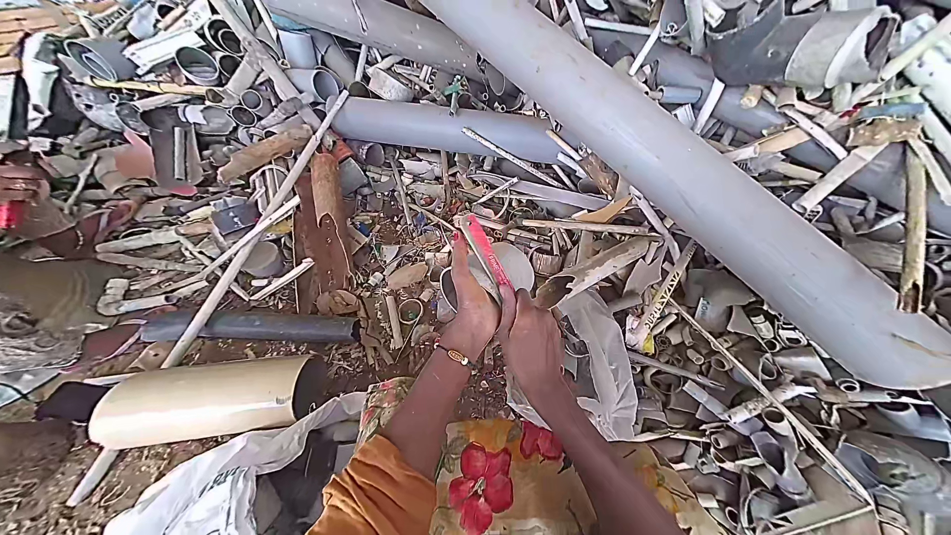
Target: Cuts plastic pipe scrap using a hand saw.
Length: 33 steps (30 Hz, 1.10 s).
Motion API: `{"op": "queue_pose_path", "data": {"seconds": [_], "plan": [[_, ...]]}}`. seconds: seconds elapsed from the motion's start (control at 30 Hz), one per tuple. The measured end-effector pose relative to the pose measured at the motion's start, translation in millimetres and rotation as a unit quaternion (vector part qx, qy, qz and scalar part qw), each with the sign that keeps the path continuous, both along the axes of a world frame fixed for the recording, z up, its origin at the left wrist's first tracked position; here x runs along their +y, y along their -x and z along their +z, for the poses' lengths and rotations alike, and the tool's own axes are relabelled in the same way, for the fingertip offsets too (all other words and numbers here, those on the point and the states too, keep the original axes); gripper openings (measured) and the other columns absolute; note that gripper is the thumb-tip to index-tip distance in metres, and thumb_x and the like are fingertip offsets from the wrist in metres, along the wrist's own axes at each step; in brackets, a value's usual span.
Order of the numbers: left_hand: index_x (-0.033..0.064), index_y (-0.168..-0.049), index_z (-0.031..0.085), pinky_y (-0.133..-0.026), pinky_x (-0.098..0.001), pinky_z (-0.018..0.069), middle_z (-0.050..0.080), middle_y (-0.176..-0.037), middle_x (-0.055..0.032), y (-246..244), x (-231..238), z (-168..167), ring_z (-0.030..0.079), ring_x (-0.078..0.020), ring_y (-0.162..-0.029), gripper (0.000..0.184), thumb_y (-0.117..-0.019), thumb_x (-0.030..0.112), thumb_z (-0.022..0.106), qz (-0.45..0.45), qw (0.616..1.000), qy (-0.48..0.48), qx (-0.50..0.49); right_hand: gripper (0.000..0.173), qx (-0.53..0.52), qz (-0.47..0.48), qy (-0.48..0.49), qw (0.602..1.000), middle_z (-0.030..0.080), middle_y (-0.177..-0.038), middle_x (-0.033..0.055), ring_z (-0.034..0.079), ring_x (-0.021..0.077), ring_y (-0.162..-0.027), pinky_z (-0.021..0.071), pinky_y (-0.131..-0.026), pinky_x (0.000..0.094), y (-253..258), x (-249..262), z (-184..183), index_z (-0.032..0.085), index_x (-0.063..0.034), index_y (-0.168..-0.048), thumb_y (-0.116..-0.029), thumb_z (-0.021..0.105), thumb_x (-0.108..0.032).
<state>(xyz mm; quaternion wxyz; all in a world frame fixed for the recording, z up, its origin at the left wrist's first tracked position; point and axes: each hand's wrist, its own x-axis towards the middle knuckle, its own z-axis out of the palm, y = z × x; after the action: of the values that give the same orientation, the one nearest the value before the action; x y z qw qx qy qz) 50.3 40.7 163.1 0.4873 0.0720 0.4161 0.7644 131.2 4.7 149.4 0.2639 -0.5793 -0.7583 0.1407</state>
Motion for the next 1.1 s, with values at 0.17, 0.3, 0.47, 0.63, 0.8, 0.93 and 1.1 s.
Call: {"op": "queue_pose_path", "data": {"seconds": [0.17, 0.3, 0.47, 0.63, 0.8, 0.93, 1.1], "plan": [[0.02, -0.132, 0.051, -0.089, -0.0435, 0.0534, 0.062, -0.118, -0.0059, 1, 2, 3, 0.061, -0.0188, -0.111, 0.057, -0.1069, 0.059, 0.018, 0.004, 0.999, 0.002, -0.035, 0.043, 0.014, 0.039, -0.03, 0.999, 0.066, -0.067, 0.0138, 0.071, 0.0331, -0.067, 0.054, -0.058, 0.0461, -4, 2, -5, 0.07, -0.0003, -0.094, -0.1088, 0.045, -0.032], [0.0194, -0.145, 0.046, -0.098, -0.0462, 0.0511, 0.058, -0.134, -0.0101, -7, 2, 4, 0.058, -0.0228, -0.122, 0.065, -0.1029, 0.066, 0.029, -0.045, 0.998, 0.024, -0.03, 0.044, 0.084, 0.005, 0.013, 0.996, 0.062, -0.067, 0.0142, 0.067, 0.0309, -0.067, 0.0523, -0.063, 0.0461, -11, 17, -6, 0.067, 0.0037, -0.089, -0.1101, 0.044, -0.027], [0.0207, -0.148, 0.043, -0.103, -0.0405, 0.0472, 0.053, -0.14, -0.0054, -9, -3, -2, 0.052, -0.0163, -0.127, 0.054, -0.1097, 0.051, 0.019, -0.028, 0.998, 0.016, 0.06, 0.035, -0.006, -0.012, -0.078, 0.997, 0.065, -0.063, 0.0124, 0.071, 0.0306, -0.061, 0.0553, -0.054, 0.0435, -8, -2, -9, 0.07, 0.0011, -0.092, -0.1062, 0.05, -0.024], [0.0191, -0.147, 0.047, -0.103, -0.0478, 0.0487, 0.057, -0.139, -0.0095, -9, -6, -2, 0.056, -0.0222, -0.127, 0.068, -0.1035, 0.066, 0.023, -0.059, 0.996, 0.041, 0.043, 0.044, 0.0, -0.009, 0.019, 1.0, 0.068, -0.073, 0.0168, 0.072, 0.0351, -0.075, 0.0556, -0.067, 0.0485, -20, 16, -6, 0.07, 0.0026, -0.099, -0.1108, 0.042, -0.03], [0.0164, -0.142, 0.045, -0.095, -0.0387, 0.0511, 0.058, -0.127, -0.0071, -4, -6, -5, 0.058, -0.0155, -0.116, 0.056, -0.1102, 0.048, 0.012, 0.02, 0.998, -0.001, 0.06, 0.041, 0.018, 0.036, -0.045, 0.998, 0.062, -0.061, 0.0117, 0.069, 0.0301, -0.059, 0.0537, -0.052, 0.0432, -11, -14, -12, 0.069, 0.0008, -0.091, -0.1076, 0.046, -0.029], [0.016, -0.149, 0.041, -0.104, -0.0468, 0.0483, 0.054, -0.141, -0.0111, -2, -9, 2, 0.055, -0.0216, -0.128, 0.064, -0.1068, 0.059, 0.022, -0.035, 0.997, -0.009, 0.068, 0.044, 0.048, 0.0, 0.054, 0.997, 0.067, -0.075, 0.019, 0.071, 0.0372, -0.076, 0.0551, -0.068, 0.0513, -21, 10, -5, 0.068, 0.005, -0.102, -0.111, 0.042, -0.029], [0.0138, -0.137, 0.05, -0.094, -0.0404, 0.0527, 0.061, -0.122, -0.0074, 7, -5, 3, 0.061, -0.0166, -0.112, 0.047, -0.11, 0.046, 0.028, 0.012, 0.999, -0.025, 0.038, 0.041, 0.059, 0.051, -0.014, 0.997, 0.064, -0.065, 0.0141, 0.069, 0.032, -0.062, 0.055, -0.056, 0.0459, -13, -16, -9, 0.069, 0.0044, -0.097, -0.1082, 0.047, -0.029]]}}
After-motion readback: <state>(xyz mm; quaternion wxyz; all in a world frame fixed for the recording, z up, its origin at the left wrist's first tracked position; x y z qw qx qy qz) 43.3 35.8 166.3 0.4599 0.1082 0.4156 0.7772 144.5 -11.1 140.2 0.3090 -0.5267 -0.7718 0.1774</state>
